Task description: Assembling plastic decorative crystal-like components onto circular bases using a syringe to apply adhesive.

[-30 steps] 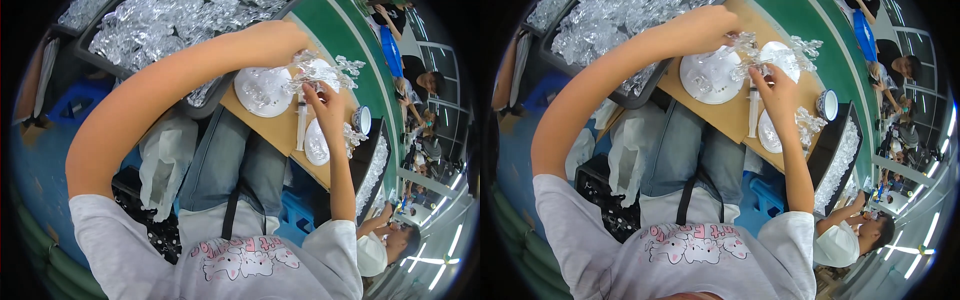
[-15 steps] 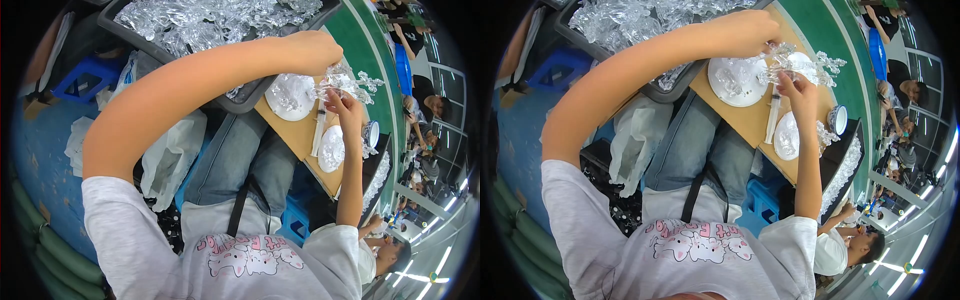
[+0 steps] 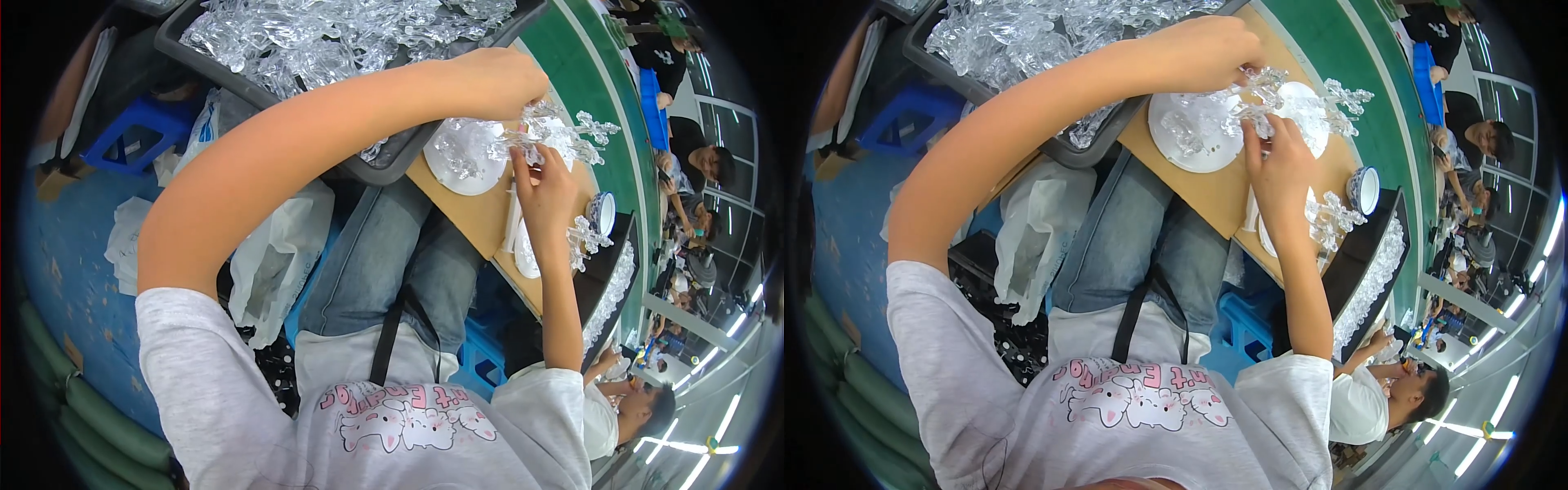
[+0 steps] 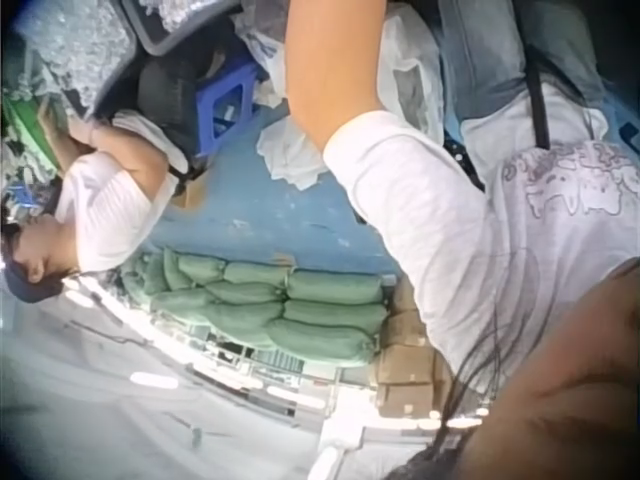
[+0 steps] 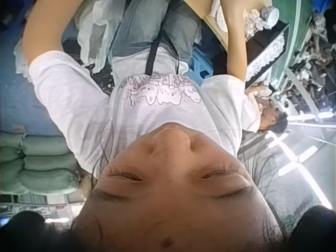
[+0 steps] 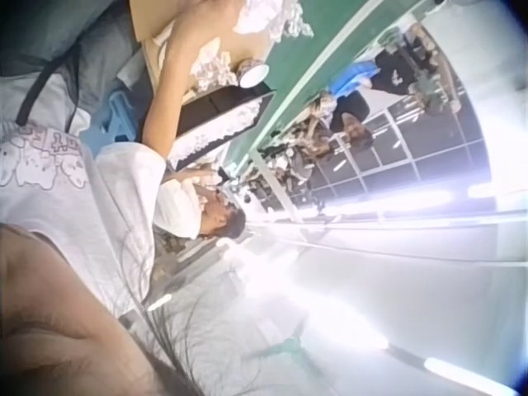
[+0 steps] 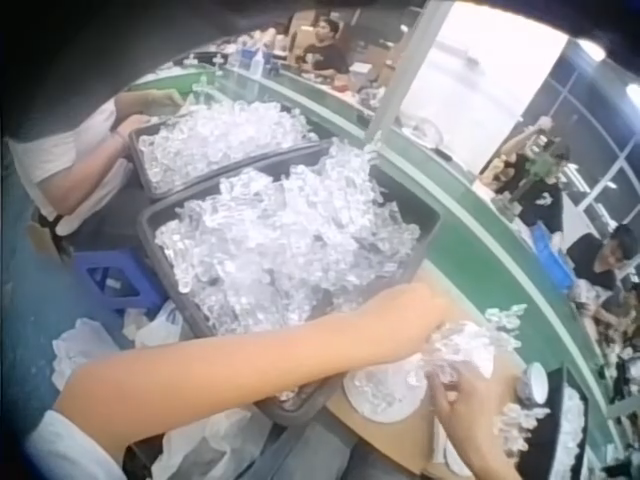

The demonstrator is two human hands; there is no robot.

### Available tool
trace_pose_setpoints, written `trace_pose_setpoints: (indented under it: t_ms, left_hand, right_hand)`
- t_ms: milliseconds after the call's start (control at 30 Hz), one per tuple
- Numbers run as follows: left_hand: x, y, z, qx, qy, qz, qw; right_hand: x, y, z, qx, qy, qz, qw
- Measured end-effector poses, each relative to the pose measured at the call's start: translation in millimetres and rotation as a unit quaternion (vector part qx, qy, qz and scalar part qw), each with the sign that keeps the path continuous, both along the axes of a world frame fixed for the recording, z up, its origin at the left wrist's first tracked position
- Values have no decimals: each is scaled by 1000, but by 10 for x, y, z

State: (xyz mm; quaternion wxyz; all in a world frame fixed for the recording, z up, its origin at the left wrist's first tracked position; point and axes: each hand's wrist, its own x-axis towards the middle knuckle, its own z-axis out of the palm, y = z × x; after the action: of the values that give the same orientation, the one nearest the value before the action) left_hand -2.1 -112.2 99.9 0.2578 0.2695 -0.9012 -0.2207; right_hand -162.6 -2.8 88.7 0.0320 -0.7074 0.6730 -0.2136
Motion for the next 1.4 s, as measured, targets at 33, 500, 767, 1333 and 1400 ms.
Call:
trace_pose_setpoints:
  t_ms: [33, 500, 767, 1333, 1400]
  left_hand:
    - [2, -12, -26, -1, 0, -1, 1000]
    - [-28, -99, -247, -103, 94, -13, 990]
    - [-46, -95, -218, -69, 96, -12, 993]
    - [-31, -75, -154, -70, 66, -19, 995]
    - [-18, -43, -126, -55, 45, -8, 997]
  right_hand:
    - [46, -6, 18, -8, 42, 16, 999]
    - [-237, -70, -144, 91, -103, -51, 989]
    - [-386, -110, -136, 149, -356, -43, 921]
    - [5, 41, -9, 4, 29, 15, 999]
    - [53, 40, -14, 36, 51, -22, 998]
